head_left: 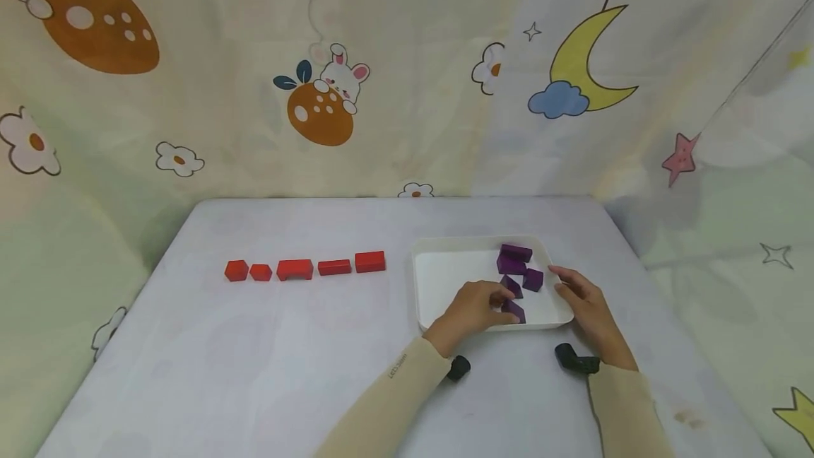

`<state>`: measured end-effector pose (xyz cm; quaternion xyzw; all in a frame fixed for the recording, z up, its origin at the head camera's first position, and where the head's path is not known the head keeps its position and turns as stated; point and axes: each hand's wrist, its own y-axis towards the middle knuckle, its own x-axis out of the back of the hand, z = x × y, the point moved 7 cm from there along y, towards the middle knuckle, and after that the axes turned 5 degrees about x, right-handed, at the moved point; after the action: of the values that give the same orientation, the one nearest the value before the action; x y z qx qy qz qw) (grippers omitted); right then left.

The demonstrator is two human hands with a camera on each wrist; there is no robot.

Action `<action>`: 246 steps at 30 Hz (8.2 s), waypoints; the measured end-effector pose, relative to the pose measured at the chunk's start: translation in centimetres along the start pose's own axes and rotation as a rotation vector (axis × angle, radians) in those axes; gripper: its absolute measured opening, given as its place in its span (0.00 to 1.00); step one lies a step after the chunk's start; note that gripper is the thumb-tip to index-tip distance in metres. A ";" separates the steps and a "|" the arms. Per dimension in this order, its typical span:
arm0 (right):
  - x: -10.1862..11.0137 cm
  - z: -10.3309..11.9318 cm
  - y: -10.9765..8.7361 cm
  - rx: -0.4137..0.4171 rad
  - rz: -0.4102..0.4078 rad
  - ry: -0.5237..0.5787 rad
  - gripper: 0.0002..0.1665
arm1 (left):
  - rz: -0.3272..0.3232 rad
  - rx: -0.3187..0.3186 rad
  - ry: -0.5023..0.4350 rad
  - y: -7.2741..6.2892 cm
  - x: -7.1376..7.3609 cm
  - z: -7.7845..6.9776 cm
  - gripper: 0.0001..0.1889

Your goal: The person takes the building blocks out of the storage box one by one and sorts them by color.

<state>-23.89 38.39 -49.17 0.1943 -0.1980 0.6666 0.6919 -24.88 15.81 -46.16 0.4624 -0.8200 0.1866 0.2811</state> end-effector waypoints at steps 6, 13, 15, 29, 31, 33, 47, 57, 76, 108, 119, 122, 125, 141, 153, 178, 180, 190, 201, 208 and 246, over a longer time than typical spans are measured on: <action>-0.4 0.7 1.3 0.012 0.007 0.025 0.31 | -0.036 0.024 0.019 -0.1 1.5 -0.1 0.19; 0.2 1.0 2.0 0.022 -0.011 -0.006 0.31 | -0.085 -0.085 -0.093 -1.3 5.3 -1.0 0.20; 0.4 1.0 2.0 0.024 -0.009 -0.014 0.31 | -0.092 -0.132 -0.151 -1.8 6.6 -0.8 0.20; 0.5 0.0 0.3 0.005 -0.010 -0.011 0.34 | -0.317 -0.068 -0.311 -6.6 15.0 7.1 0.16; 0.5 0.0 0.0 0.012 -0.016 -0.010 0.34 | -0.347 -0.040 -0.297 -7.2 15.8 8.2 0.16; 0.5 0.0 -0.1 0.020 -0.018 -0.011 0.33 | -0.370 -0.015 -0.287 -7.6 16.5 9.1 0.16; -0.2 -0.3 -0.6 0.009 -0.007 -0.004 0.32 | -0.235 0.202 -0.224 -9.6 16.9 14.2 0.15; -0.2 -0.5 -1.0 0.012 -0.026 -0.014 0.31 | -0.198 0.251 -0.181 -10.1 16.3 14.7 0.15; -1.0 0.6 0.6 0.025 -0.013 0.036 0.29 | -0.263 0.161 -0.034 -9.6 16.3 8.8 0.29; -1.3 0.4 1.1 0.043 -0.017 0.037 0.28 | -0.194 0.216 -0.307 2.2 1.5 1.8 0.25; -1.1 0.5 0.8 0.052 -0.029 0.027 0.28 | -0.177 0.122 -0.298 2.2 1.6 1.7 0.18; -1.0 0.5 0.7 0.040 -0.021 0.024 0.29 | -0.126 0.055 -0.325 1.4 2.4 0.9 0.20; -0.9 0.5 0.6 0.036 -0.013 0.030 0.29 | -0.072 -0.022 -0.327 0.3 3.6 0.3 0.21; -0.4 0.1 0.2 0.036 -0.017 0.035 0.30 | -0.166 -0.074 -0.333 -8.4 15.5 6.7 0.22; -0.2 0.1 0.2 0.021 -0.018 0.027 0.29 | -0.248 0.114 -0.113 -13.7 23.2 14.7 0.18; -0.5 0.1 -0.1 0.036 -0.026 0.092 0.29 | -0.135 0.180 0.194 -13.6 22.2 13.6 0.30; -0.5 0.1 0.0 0.030 -0.022 0.107 0.29 | -0.173 0.155 0.174 -13.3 21.9 12.2 0.30; -0.1 0.1 0.2 0.024 -0.023 0.133 0.29 | -0.176 -0.020 -0.119 -7.2 16.9 4.8 0.31; 0.0 0.0 0.3 0.028 -0.025 0.100 0.29 | -0.116 -0.204 -0.349 2.2 12.8 -0.3 0.22; 0.1 0.3 0.1 0.058 -0.045 0.083 0.28 | -0.083 -0.104 -0.503 6.9 8.5 1.1 0.19; -0.2 0.2 0.4 0.050 -0.025 0.084 0.28 | 0.024 -0.053 -0.273 5.4 9.4 1.0 0.19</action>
<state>-24.26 38.13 -49.15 0.1857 -0.1497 0.6702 0.7028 -33.73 11.81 -41.20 0.4660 -0.8607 0.1038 0.1768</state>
